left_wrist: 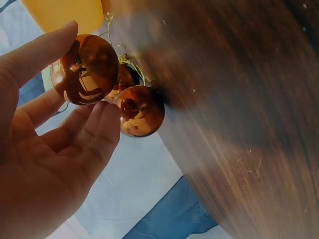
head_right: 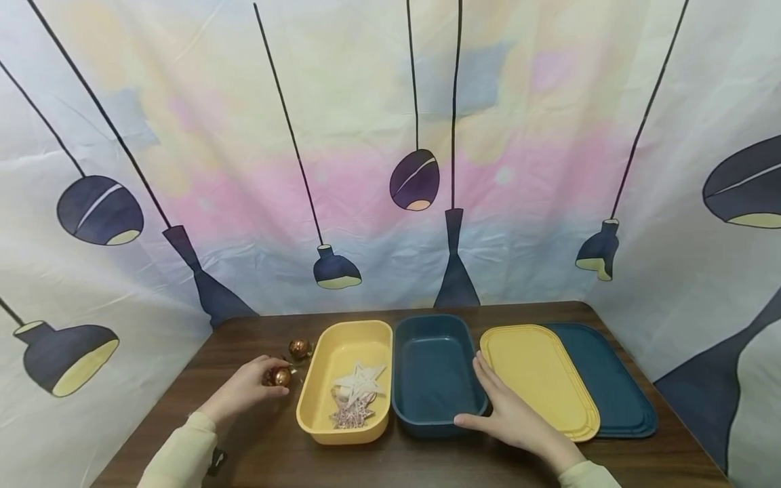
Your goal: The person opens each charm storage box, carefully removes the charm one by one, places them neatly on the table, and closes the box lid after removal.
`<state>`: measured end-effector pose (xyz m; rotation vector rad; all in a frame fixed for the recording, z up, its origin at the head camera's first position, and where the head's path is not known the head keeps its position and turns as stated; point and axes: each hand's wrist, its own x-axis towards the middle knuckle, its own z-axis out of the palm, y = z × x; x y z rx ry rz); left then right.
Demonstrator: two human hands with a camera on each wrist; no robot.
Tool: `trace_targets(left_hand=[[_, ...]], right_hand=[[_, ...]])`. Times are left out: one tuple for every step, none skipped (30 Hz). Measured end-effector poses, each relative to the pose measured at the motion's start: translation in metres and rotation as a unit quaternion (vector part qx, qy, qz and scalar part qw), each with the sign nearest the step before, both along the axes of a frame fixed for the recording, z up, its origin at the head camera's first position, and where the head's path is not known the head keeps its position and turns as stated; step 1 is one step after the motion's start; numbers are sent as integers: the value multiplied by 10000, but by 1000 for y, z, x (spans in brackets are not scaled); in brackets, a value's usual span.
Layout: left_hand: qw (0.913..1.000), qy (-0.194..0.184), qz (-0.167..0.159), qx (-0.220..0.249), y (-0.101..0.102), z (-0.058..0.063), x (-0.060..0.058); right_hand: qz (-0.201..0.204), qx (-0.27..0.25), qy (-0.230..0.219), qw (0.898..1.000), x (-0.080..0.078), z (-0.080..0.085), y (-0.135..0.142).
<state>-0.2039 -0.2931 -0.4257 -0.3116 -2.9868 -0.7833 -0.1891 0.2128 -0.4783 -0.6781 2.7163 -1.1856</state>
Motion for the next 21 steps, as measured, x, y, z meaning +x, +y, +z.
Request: trace_targets(left_hand=[[10000,-8,-5,-4,0,-1,-1],[10000,-23,2,-5,0,-2,-1],[10000,-33,7,5,1,-2,-2],[10000,-46,16,7,1,-3,-2],[10000,-50,2,11,1,-3,-3],[10000,-48,-2,-5,1,-3,-3],[10000,-43,-21,-24,2,-3,-3],[10000,-36,-31,-42,2,-3,-4],[10000,-25,-54,-71,2,-3,-4],[9999,-21,-67,-98,2,-3,-5],[9999,-19,-79,-129,2,-3,-5],[9999,-21,-56,-162,2,-4,-5],[9998,-17,-73,-190,2,-4,-6],[9997,-20,-70,-217,2,-4,-6],[9996,-16,-80,-253,2,-5,-7],[9996,-10,-88,-280,2,-5,-8],[9995,5,-102,-314,2,-5,-9],[9994,27,-118,-333,2,-6,-10],[9993,50,-138,-351,1,-6,-10],[9992,70,-147,-371,1,-6,-11],[9991,88,-162,-389,1,-7,-12]], right_hand=[[-7,13,8,10000,0,0,0],[-13,19,8,10000,0,0,0],[-17,23,10,10000,0,0,0],[-19,21,15,10000,0,0,0],[-18,14,15,10000,0,0,0],[-19,18,26,10000,-1,0,0],[-19,15,28,10000,-1,-1,0],[-19,12,31,10000,-1,-1,0],[-14,9,31,10000,-1,-1,0],[-14,11,31,10000,-1,-1,0],[-17,16,27,10000,-2,-1,0],[-22,17,24,10000,-2,-2,1],[-27,17,14,10000,-2,-2,1],[-38,24,5,10000,-2,-2,1],[-47,31,-3,10000,-2,-2,1],[-58,37,-9,10000,-2,-2,1],[-62,38,-17,10000,-2,-2,1],[-62,38,-23,10000,-1,-2,1],[-60,35,-31,10000,-1,-1,1],[-57,26,-37,10000,-1,-1,1],[-51,16,-32,10000,-1,-1,1]])
